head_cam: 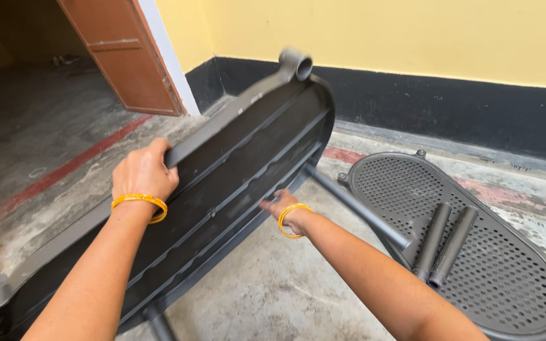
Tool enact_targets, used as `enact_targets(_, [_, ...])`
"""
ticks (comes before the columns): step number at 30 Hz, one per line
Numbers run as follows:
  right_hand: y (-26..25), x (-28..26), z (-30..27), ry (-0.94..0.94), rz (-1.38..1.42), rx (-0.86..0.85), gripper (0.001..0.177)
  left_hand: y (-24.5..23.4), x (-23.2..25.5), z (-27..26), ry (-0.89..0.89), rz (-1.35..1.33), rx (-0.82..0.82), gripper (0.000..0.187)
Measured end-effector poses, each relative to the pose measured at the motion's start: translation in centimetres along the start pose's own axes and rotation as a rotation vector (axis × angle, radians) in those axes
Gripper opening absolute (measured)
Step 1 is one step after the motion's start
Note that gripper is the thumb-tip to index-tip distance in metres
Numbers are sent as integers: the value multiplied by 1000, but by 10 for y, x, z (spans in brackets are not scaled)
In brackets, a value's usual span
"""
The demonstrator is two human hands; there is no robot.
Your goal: The person assembles a black plastic chair by inserting metal legs into the seat base. They align and push each leg into place, then flip the chair to attach the remaining legs, completing the assembly.
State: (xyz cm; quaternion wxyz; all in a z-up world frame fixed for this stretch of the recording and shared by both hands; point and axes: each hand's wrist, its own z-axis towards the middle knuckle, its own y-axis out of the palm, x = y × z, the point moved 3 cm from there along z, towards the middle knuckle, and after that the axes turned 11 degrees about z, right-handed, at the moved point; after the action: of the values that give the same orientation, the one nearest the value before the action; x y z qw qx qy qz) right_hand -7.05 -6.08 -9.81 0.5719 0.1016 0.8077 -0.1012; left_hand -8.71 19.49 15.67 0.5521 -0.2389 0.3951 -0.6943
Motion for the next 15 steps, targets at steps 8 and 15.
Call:
enact_targets(8, [-63,-42,33,46,250,290,75,-24,13,37,-114,-279,342,27])
enact_targets(15, [-92,-90,69,-343,384,459,74,-10,28,46,-279,-551,364,16])
